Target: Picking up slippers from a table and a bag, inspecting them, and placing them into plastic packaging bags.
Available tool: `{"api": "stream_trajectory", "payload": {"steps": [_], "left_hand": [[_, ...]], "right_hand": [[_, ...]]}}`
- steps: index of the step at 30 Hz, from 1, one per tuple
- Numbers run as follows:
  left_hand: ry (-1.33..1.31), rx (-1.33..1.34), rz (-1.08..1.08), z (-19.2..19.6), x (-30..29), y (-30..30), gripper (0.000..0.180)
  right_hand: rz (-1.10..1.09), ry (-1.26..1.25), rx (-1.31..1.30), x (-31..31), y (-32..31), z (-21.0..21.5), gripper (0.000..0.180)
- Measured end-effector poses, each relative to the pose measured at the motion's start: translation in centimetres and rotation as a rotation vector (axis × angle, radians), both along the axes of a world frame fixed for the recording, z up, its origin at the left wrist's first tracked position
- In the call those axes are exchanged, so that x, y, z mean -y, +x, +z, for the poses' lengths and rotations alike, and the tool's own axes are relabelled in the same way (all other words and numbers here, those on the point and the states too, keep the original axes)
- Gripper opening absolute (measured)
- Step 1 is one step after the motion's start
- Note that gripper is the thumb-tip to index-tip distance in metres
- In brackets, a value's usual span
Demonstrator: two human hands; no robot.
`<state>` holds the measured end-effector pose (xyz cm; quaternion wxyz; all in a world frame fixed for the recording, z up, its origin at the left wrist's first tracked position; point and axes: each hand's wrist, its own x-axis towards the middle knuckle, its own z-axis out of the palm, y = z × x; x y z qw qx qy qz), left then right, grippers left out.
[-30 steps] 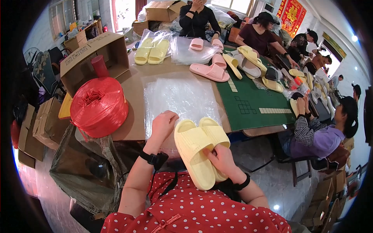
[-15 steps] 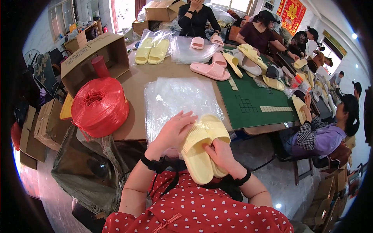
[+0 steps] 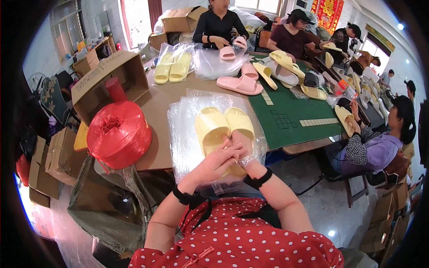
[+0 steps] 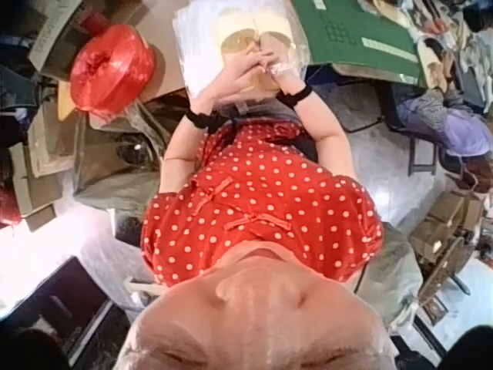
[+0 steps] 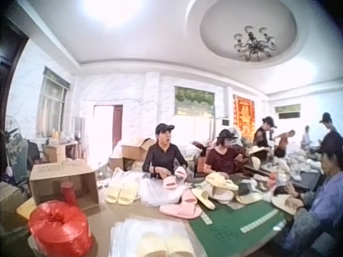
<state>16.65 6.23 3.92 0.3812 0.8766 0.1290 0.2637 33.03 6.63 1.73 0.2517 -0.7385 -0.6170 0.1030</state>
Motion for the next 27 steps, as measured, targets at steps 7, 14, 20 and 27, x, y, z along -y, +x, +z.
{"api": "stream_trajectory", "payload": {"steps": [7, 14, 20, 27], "left_hand": [[-0.303, 0.132, -0.015, -0.2, -1.0, -2.7, 0.018], [-0.04, 0.304, 0.432, -3.2, -1.1, -8.1, 0.038], [-0.151, 0.065, 0.921, -4.7, 1.1, -8.9, 0.059], [-0.488, -0.004, 0.891, -5.0, 1.4, -7.5, 0.077]], "right_hand": [[0.227, 0.803, 0.153, -4.9, -1.5, -2.7, 0.038], [0.368, 0.511, 0.002, 3.2, -3.0, -4.3, 0.054], [0.28, 0.381, -0.474, 12.9, 2.7, 2.2, 0.013], [-0.152, 0.317, -0.502, 9.4, 9.5, -0.5, 0.035]]}}
